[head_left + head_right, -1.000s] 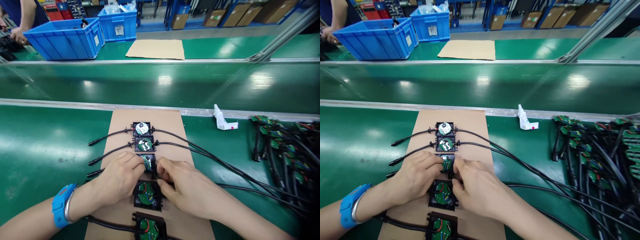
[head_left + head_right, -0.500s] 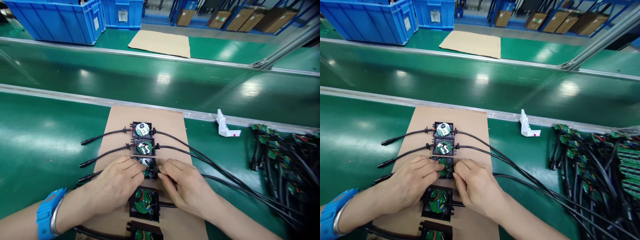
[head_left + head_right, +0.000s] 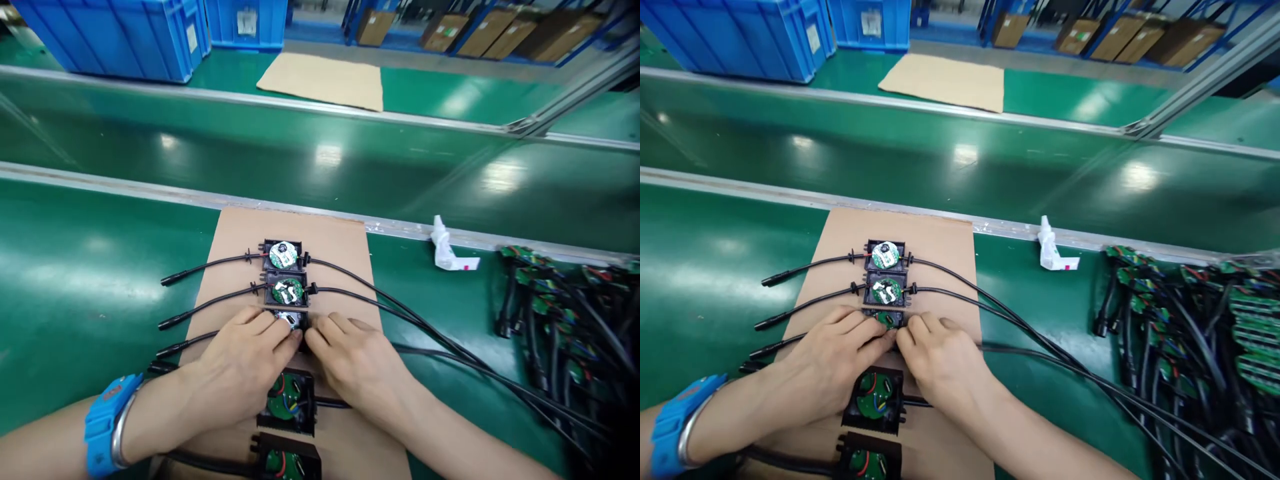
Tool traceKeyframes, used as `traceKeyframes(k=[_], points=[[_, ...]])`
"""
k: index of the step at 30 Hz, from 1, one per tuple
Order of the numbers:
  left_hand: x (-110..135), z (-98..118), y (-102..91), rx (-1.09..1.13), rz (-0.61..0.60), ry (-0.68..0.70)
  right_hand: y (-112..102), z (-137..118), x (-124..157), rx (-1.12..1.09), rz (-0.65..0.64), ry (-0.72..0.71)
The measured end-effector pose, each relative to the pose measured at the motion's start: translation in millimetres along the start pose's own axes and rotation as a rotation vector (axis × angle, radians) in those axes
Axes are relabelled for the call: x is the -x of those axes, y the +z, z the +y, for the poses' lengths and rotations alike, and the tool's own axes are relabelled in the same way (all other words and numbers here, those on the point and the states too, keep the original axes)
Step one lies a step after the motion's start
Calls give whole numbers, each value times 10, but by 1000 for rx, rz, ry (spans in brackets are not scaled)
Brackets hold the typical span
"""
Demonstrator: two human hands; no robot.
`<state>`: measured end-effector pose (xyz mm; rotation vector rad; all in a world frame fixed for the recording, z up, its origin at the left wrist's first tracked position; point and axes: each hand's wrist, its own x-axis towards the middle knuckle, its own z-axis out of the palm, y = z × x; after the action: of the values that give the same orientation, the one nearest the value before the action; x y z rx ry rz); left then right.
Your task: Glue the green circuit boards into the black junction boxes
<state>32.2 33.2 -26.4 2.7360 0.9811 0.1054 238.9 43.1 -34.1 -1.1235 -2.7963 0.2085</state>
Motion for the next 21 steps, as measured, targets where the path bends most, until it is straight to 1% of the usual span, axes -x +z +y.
traceKeyframes(k=[4, 6, 9, 13, 16, 18, 20, 21], points=[[41, -48, 5, 21, -3, 13, 22, 76, 91, -328, 135, 140], [42, -49, -6, 15, -22, 20, 34, 102, 102, -457, 181, 169], [11, -5, -27, -9, -58, 2, 94, 114, 77, -531, 238, 163], [-31, 58, -43, -26, -76, -30, 218, 127, 47, -528, 287, 95], [13, 23, -66, 34, -42, -7, 215, 167, 71, -496, 258, 65], [94, -47, -91, 138, 58, -20, 125, 188, 102, -487, 176, 49], [196, -135, -108, 261, 178, -102, -5, 168, 123, -454, 92, 53], [243, -179, -109, 310, 214, -160, -67, 132, 124, -423, 79, 70]])
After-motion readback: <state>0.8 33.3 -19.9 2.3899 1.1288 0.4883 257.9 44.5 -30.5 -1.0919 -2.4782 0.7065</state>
